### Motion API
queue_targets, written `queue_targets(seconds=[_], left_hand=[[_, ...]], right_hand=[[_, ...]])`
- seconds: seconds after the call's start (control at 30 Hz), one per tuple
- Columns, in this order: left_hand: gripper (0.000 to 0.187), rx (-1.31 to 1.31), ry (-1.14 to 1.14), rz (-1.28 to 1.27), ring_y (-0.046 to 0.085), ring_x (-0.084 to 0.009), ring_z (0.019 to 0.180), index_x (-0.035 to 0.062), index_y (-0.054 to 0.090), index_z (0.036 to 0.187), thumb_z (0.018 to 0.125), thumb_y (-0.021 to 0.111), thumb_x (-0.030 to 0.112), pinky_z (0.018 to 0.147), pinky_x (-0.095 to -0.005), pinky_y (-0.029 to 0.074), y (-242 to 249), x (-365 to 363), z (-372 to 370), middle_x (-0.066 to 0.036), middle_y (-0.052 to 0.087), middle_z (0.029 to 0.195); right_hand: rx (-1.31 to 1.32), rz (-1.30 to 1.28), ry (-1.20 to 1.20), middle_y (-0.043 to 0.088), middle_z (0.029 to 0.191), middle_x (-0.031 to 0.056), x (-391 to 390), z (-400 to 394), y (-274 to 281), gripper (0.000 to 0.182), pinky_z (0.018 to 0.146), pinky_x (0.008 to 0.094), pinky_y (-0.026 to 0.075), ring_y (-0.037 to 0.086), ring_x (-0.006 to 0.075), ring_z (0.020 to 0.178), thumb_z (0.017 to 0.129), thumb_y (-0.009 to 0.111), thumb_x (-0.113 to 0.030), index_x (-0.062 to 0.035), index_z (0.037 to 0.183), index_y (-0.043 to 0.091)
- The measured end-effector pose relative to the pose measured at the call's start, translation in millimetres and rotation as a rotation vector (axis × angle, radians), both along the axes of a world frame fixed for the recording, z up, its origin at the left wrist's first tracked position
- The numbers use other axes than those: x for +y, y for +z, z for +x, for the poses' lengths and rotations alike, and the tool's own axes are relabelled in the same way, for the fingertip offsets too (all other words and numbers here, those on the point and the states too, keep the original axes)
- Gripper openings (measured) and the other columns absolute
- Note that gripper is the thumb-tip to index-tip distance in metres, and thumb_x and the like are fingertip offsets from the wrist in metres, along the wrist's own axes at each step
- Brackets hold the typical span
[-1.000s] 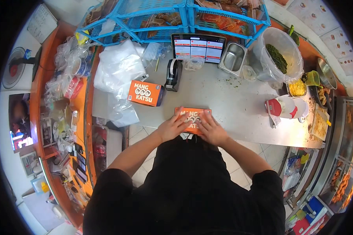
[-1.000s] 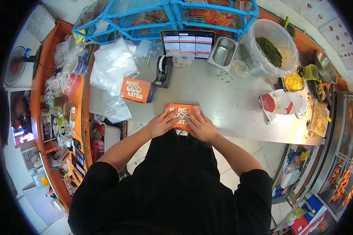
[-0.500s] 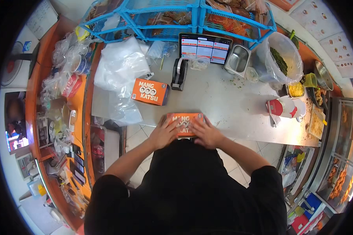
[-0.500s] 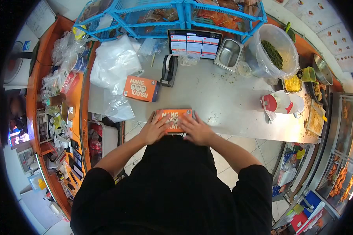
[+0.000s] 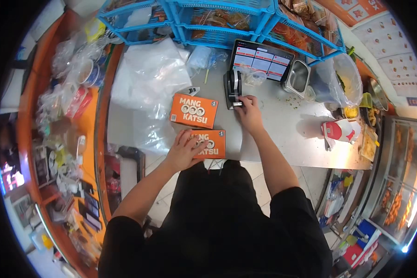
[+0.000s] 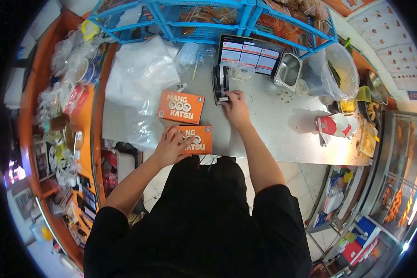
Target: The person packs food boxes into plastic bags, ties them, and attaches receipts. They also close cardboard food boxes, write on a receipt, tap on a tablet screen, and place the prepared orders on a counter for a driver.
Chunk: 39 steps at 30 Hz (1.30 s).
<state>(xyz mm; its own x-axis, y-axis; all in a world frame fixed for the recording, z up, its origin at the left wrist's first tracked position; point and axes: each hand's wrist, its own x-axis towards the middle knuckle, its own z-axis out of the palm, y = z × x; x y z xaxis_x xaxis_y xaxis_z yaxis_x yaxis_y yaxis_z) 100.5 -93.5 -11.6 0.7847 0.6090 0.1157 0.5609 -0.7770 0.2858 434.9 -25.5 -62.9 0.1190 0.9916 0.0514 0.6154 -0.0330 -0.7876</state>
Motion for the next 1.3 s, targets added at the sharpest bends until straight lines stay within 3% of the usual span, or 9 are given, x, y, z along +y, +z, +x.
queue_targets(seconds=[0.1, 0.17, 0.3, 0.47, 0.6, 0.77, 0.97, 1.17, 1.3], left_hand=[[0.075, -0.082, -0.089, -0.068, 0.037, -0.0392, 0.146, 0.0181, 0.058, 0.144, 0.080, 0.083, 0.047, 0.123, -0.0631, 0.025, -12, 9, -5, -0.012, 0.052, 0.140], [0.074, -0.065, -0.157, -0.032, 0.033, -0.0362, 0.154, 0.0122, 0.056, 0.145, 0.083, 0.080, 0.045, 0.124, -0.0644, 0.023, -9, 10, -2, -0.013, 0.048, 0.154], [0.072, -0.094, -0.192, -0.121, 0.034, -0.0337, 0.155, 0.0083, 0.055, 0.145, 0.088, 0.076, 0.045, 0.124, -0.0651, 0.021, -15, 11, 6, -0.011, 0.045, 0.160], [0.070, -0.101, -0.145, -0.133, 0.035, -0.0335, 0.154, 0.0079, 0.055, 0.145, 0.090, 0.073, 0.046, 0.123, -0.0648, 0.022, -19, 9, 10, -0.011, 0.046, 0.160], [0.067, -0.050, -0.143, -0.122, 0.034, -0.0320, 0.155, 0.0085, 0.056, 0.144, 0.090, 0.071, 0.046, 0.123, -0.0626, 0.023, -15, 0, 21, -0.011, 0.046, 0.161], [0.067, -0.047, -0.195, -0.113, 0.032, -0.0320, 0.156, 0.0083, 0.056, 0.145, 0.091, 0.070, 0.046, 0.124, -0.0610, 0.023, -17, -19, 65, -0.011, 0.044, 0.163], [0.069, -0.152, -0.142, -0.118, 0.034, -0.0329, 0.155, 0.0064, 0.056, 0.143, 0.088, 0.075, 0.042, 0.123, -0.0616, 0.022, -19, -7, 142, -0.012, 0.044, 0.161], [0.063, -0.190, -0.111, -0.097, 0.035, -0.0309, 0.154, 0.0060, 0.059, 0.141, 0.090, 0.071, 0.040, 0.124, -0.0601, 0.020, -25, -6, 178, -0.011, 0.048, 0.159], [0.062, -0.161, -0.130, -0.142, 0.034, -0.0314, 0.155, 0.0053, 0.059, 0.141, 0.090, 0.073, 0.038, 0.124, -0.0619, 0.020, -24, -8, 178, -0.011, 0.045, 0.161]], right_hand=[[0.008, 0.025, 0.038, 0.061, 0.125, 0.0116, 6, 19, 21, 0.040, 0.076, 0.0353, 0.062, 0.073, 0.0256, 0.087, 0.091, 0.076, -0.014, -0.0129, 0.130, 0.066], [0.520, -0.686, -0.129, 0.068, 0.120, 0.0090, 28, 13, 61, 0.037, 0.067, 0.0343, 0.062, 0.075, 0.0219, 0.087, 0.098, 0.070, -0.024, -0.0078, 0.130, 0.065], [0.474, -0.825, -0.188, 0.073, 0.110, 0.0084, 59, 13, 61, 0.034, 0.062, 0.0305, 0.060, 0.075, 0.0189, 0.090, 0.103, 0.064, -0.032, -0.0019, 0.118, 0.070], [0.265, -0.185, -0.103, 0.073, 0.122, 0.0182, -27, 9, 13, 0.019, 0.098, 0.0396, 0.052, 0.068, 0.0309, 0.121, 0.095, 0.072, -0.013, 0.0031, 0.086, 0.074], [-0.017, 0.088, -0.266, 0.073, 0.116, 0.0227, -17, -24, 14, 0.016, 0.091, 0.0410, 0.055, 0.070, 0.0405, 0.107, 0.095, 0.068, -0.010, 0.0035, 0.091, 0.074], [-0.165, -0.108, -0.411, 0.076, 0.100, 0.0197, -44, -8, 32, 0.025, 0.081, 0.0417, 0.058, 0.074, 0.0353, 0.087, 0.099, 0.064, -0.019, 0.0039, 0.098, 0.074], [0.751, -0.504, -0.540, 0.067, 0.077, 0.0095, -160, -2, 103, 0.032, 0.068, 0.0319, 0.053, 0.063, 0.0152, 0.067, 0.106, 0.057, -0.025, 0.0028, 0.092, 0.065], [-0.146, -0.577, -0.711, 0.071, 0.075, 0.0147, -175, -47, 56, 0.041, 0.064, 0.0360, 0.052, 0.068, 0.0199, 0.067, 0.103, 0.064, -0.036, 0.0034, 0.093, 0.070], [0.295, -0.703, -0.740, 0.071, 0.074, 0.0118, -198, -23, 49, 0.035, 0.061, 0.0347, 0.051, 0.067, 0.0185, 0.065, 0.101, 0.068, -0.032, 0.0018, 0.096, 0.072]])
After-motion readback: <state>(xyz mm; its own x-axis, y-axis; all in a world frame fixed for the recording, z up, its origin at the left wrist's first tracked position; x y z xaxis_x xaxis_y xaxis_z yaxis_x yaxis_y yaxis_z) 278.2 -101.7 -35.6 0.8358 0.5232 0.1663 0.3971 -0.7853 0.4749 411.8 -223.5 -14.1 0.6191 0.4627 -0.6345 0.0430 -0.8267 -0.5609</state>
